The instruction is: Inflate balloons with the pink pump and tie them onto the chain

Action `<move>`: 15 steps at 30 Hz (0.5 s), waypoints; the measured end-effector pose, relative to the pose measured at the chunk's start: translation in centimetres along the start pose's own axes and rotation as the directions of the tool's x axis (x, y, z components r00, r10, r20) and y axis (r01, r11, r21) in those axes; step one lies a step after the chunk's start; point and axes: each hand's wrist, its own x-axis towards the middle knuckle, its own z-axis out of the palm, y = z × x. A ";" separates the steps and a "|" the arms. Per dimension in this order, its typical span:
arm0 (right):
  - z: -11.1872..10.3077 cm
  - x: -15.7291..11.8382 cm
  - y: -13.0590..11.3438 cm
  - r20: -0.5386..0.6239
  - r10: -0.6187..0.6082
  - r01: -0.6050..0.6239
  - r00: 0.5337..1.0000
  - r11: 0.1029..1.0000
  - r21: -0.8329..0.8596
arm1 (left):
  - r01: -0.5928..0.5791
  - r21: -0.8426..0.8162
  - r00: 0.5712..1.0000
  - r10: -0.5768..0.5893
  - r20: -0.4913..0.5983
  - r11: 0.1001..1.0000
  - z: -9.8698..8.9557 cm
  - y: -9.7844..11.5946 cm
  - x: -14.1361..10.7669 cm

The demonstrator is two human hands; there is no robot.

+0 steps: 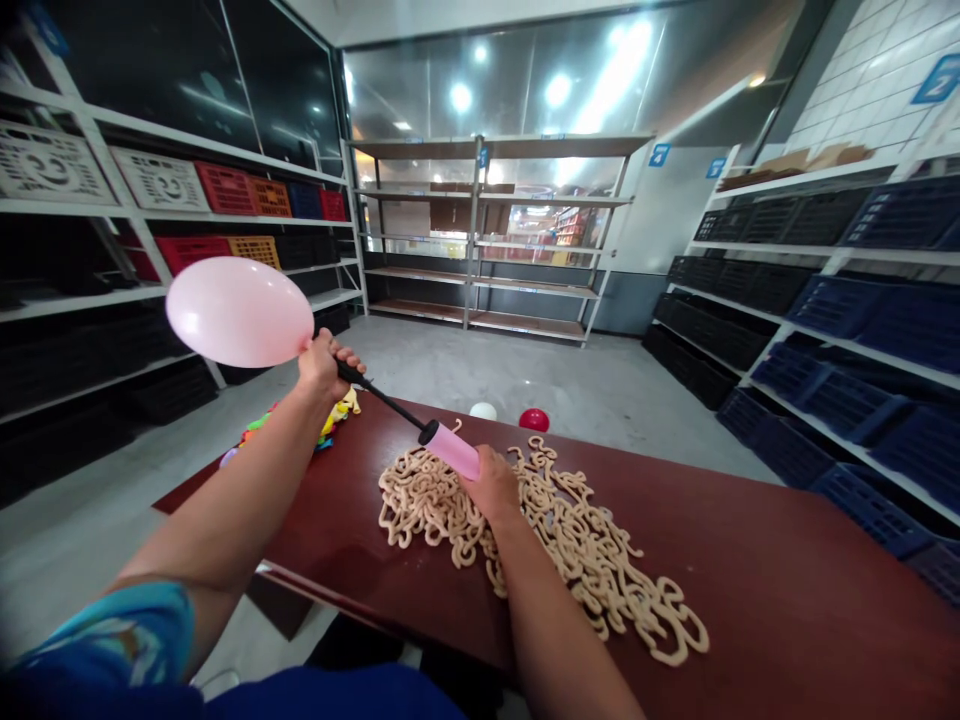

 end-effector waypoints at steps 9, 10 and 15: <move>-0.1 0.0 -0.1 0.033 0.051 -0.051 0.998 0.999 0.006 | 0.095 0.071 0.994 -0.099 0.055 0.993 1.0 -8.3 -2.9; -0.2 0.0 -0.1 0.036 0.051 -0.051 0.998 0.999 0.008 | 0.112 0.071 0.992 -0.116 0.057 0.991 1.0 -9.2 -3.4; -0.3 0.1 -0.1 0.021 0.026 -0.026 0.999 1.000 -0.004 | 0.175 0.023 0.982 -0.177 0.069 0.984 0.7 -11.2 -4.9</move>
